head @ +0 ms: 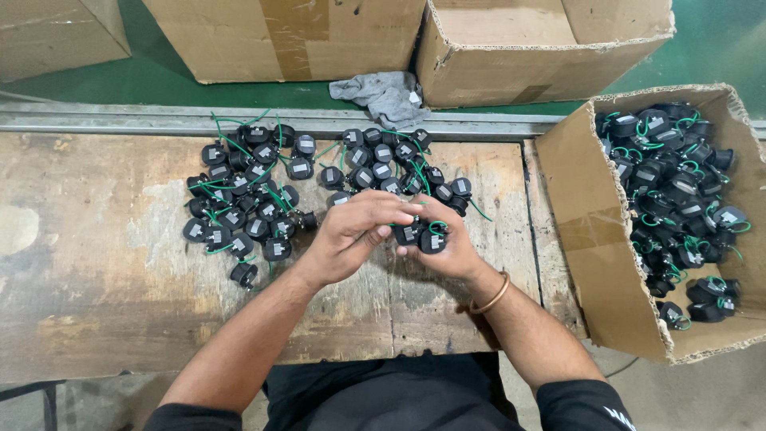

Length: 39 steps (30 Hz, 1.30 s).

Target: The person picks up black electrical plug components with green wires from a workbench, folds and tucks each wire against the component body by hand, and places the finished component into a cardboard box beside the bench, repeating this for many components one at a time.

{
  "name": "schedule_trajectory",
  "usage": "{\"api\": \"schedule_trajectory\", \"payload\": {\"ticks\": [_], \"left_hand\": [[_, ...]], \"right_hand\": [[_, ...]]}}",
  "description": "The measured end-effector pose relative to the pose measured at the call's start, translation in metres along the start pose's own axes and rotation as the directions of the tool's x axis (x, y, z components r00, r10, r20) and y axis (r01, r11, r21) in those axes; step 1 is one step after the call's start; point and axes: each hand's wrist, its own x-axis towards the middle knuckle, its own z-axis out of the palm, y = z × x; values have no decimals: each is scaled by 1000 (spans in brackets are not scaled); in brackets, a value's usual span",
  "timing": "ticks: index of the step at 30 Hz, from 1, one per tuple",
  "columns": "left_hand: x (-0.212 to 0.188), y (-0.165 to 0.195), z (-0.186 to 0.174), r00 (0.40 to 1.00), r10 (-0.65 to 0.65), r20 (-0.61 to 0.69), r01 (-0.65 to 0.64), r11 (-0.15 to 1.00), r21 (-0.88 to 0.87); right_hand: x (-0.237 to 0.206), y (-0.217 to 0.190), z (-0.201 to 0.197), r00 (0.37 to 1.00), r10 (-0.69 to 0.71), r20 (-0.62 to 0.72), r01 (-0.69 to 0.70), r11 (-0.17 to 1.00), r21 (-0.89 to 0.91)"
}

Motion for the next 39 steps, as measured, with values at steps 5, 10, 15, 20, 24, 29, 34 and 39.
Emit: {"api": "schedule_trajectory", "payload": {"ticks": [5, 10, 15, 20, 24, 29, 34, 39], "left_hand": [[6, 5, 0, 998, 59, -3, -58, 987, 152], [4, 5, 6, 994, 10, -112, 13, 978, 206], [1, 0, 16, 965, -112, -236, 141, 984, 112], [-1, -7, 13, 973, -112, -200, 134, 986, 99], [1, -8, 3, 985, -57, -166, 79, 988, 132], [4, -7, -10, 967, -84, -239, 156, 941, 301], [5, -8, -13, 961, -181, -208, 275, 688, 672], [3, -12, -15, 946, -296, -132, 286, 569, 771]], "right_hand": [[4, -6, 1, 999, -12, -42, 8, 995, -98], [8, -8, 5, 999, 0, -37, -8, 980, -201], [9, -13, 7, 998, -51, 23, 56, 954, -294], [11, -17, 7, 999, -47, 19, 51, 953, -298], [10, -20, 7, 998, -61, 8, 61, 965, -256], [8, -18, 2, 997, -59, -54, 46, 974, -223], [5, -13, -1, 988, -47, -147, 16, 978, -207], [2, -8, -4, 977, 20, -211, -42, 994, -100]]}}
